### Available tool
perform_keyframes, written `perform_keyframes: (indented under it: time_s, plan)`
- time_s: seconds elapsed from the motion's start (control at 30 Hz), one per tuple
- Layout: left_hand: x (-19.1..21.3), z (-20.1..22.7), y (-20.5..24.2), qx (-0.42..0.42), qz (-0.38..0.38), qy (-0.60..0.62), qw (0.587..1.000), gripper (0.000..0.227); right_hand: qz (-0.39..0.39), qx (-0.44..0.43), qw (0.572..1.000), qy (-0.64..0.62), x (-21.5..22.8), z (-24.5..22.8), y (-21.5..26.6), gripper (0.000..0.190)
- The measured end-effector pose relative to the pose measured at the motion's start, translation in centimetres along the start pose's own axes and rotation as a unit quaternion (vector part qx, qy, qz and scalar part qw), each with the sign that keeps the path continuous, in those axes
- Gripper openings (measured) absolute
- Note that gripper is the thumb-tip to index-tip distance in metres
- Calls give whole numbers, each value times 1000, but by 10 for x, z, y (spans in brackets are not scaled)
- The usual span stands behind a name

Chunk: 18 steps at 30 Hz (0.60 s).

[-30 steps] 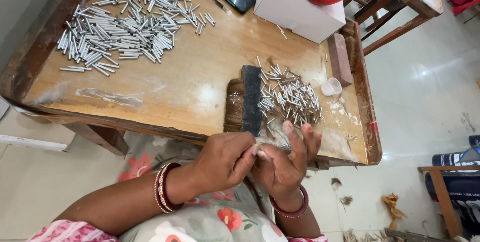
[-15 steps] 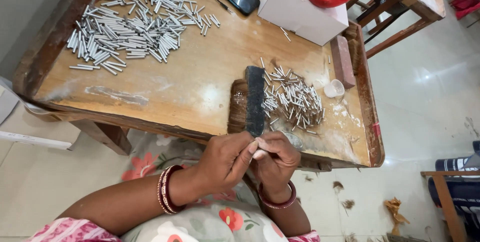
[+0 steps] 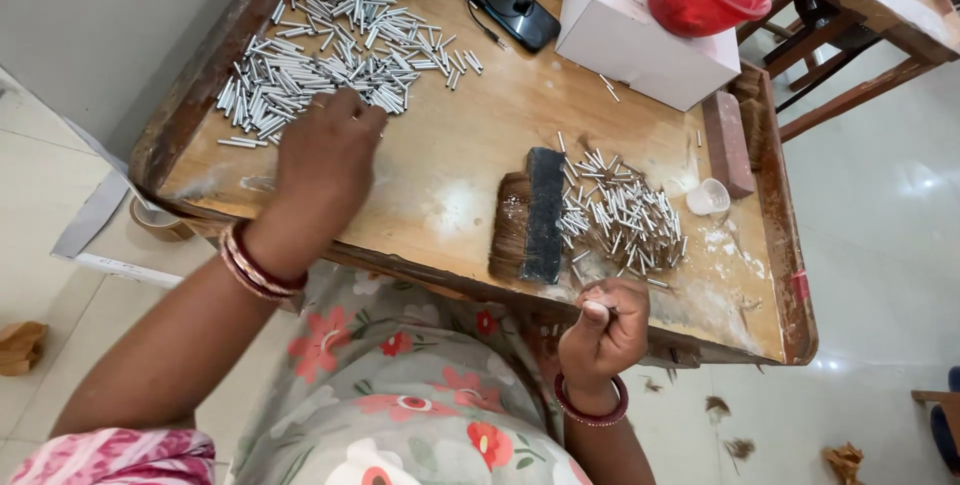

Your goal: Cleaning and sorting small metal rods on a workbench using a brush and a cleaning block.

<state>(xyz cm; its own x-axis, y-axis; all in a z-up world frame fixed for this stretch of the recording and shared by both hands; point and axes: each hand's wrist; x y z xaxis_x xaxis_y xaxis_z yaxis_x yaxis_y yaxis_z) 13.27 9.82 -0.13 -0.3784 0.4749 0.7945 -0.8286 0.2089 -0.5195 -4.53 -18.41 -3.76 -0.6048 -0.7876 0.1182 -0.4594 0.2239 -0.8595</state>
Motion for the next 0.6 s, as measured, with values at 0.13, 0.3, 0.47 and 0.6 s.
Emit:
perform_keyframes:
  time_s: [0.13,0.3,0.47,0.6]
  plan:
    - [-3,-19,-18,-42,17,-19,999,4,4,-1,1000,3,2,0,0,33]
    - [-19,-25,-21,-95,49,-69,992,8,-11,-7,1000,6,1,-3,-5,30]
    - [0,40,4,-88,1,92,992,11,-18,-17,1000,2,-3,-10,-12,29]
    - [14,108,39,-74,-118,463,875,9,-9,-78,993,-93,-13,-19,-11,30]
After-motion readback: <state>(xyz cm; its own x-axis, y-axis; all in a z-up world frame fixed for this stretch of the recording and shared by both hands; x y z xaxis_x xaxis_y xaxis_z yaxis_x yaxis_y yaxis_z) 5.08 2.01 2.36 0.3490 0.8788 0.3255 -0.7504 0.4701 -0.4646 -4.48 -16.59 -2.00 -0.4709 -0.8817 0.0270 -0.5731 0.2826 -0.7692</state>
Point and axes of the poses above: each hand's wrist, its own y-axis away from the middle knuckle, its own x-axis out of the back of the hand, z = x × y, and after that the axes turned 6 degrees about x, right-handed
